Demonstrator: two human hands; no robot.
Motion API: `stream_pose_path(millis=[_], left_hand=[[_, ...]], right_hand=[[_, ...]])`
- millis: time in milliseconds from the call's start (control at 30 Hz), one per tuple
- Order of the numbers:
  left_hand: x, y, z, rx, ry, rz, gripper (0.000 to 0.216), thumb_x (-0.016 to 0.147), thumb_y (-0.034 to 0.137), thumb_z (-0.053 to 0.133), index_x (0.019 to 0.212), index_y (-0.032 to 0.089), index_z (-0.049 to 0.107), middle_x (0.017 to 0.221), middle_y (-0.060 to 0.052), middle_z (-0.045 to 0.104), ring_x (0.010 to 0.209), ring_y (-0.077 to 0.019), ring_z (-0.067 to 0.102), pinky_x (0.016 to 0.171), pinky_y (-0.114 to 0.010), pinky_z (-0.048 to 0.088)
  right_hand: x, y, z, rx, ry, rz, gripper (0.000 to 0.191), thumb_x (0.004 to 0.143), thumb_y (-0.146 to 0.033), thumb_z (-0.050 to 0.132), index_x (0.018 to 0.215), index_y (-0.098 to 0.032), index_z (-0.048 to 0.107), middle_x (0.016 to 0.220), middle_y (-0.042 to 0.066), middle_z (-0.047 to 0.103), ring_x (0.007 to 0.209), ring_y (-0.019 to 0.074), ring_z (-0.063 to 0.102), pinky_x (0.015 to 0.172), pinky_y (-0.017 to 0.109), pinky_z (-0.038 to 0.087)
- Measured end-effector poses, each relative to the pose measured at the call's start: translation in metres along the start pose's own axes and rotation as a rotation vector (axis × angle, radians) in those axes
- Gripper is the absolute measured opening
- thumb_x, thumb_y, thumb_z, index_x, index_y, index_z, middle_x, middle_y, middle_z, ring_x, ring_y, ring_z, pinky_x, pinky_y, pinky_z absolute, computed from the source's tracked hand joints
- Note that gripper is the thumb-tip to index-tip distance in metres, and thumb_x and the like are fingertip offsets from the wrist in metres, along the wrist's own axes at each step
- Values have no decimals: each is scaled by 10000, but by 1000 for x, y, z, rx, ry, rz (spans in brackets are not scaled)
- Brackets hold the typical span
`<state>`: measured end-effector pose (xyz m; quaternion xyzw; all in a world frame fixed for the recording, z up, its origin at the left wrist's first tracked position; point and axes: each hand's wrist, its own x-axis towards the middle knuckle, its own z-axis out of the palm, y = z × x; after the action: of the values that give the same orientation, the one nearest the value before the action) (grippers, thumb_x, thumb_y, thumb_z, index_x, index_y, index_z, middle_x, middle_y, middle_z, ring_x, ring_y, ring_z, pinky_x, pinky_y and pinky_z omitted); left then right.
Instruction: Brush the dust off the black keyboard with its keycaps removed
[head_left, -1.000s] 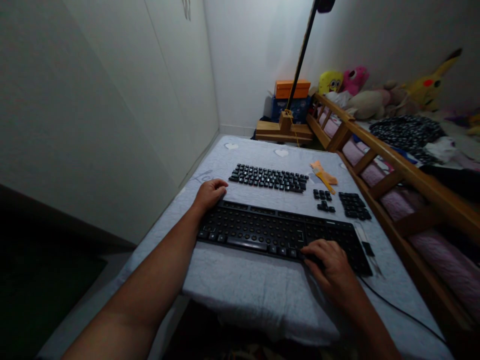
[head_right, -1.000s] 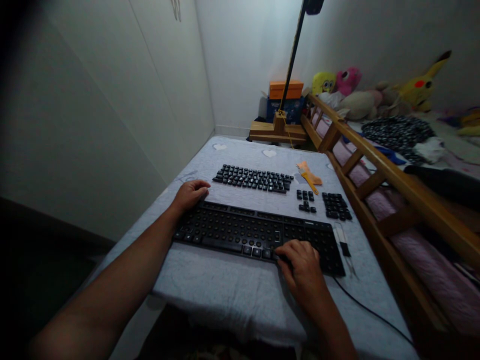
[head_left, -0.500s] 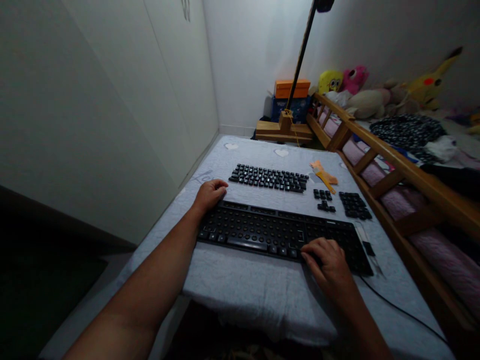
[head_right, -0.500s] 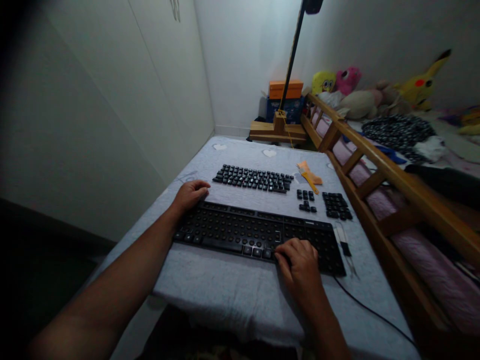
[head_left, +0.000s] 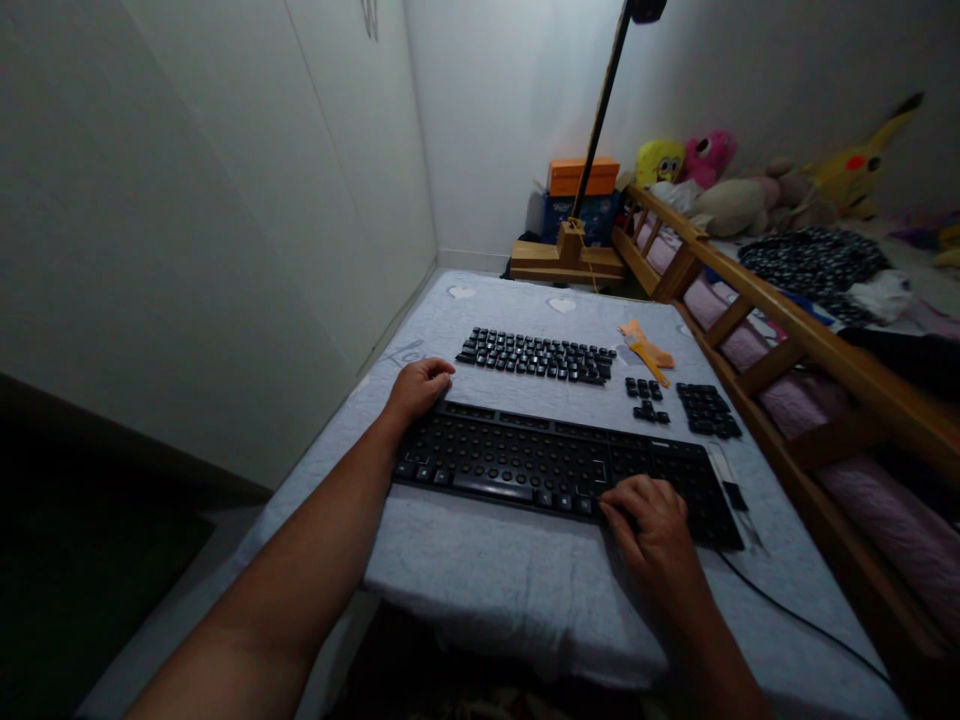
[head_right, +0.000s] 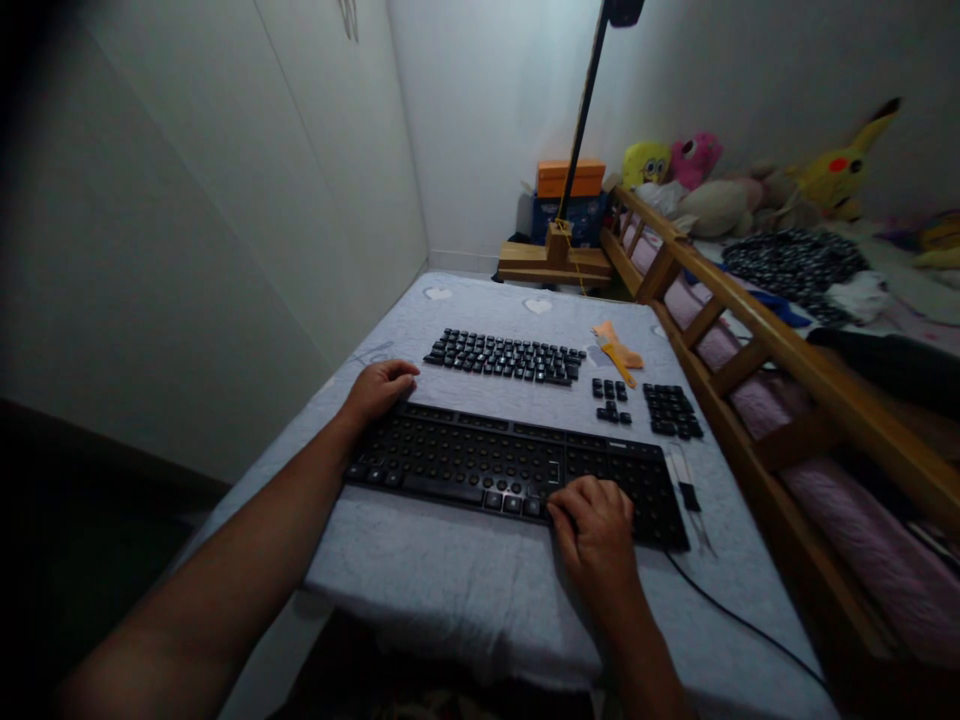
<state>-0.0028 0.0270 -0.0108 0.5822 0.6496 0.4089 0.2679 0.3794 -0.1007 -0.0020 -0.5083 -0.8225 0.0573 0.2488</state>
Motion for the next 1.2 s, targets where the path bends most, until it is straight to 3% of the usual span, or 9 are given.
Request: stream_pose_path(millis=[400, 1200], left_hand=[[0, 0, -1, 9, 2, -2, 378, 702, 369, 564, 946, 138, 738, 794, -60, 724, 753, -216, 648, 712, -320, 488], [0, 2, 0, -1, 0, -3, 356, 700, 365, 576, 929, 144, 735, 764, -52, 718, 704, -201, 630, 675, -308, 482]], right_hand=[[-1, 3, 6, -18, 54, -76, 127, 951, -235, 562, 896, -248, 675, 870, 30, 632, 866, 224, 531, 814, 380, 360], [0, -7, 3, 37, 111, 1, 118, 919, -203, 568, 832, -235, 641, 840, 37, 637, 861, 243, 526, 796, 385, 365]])
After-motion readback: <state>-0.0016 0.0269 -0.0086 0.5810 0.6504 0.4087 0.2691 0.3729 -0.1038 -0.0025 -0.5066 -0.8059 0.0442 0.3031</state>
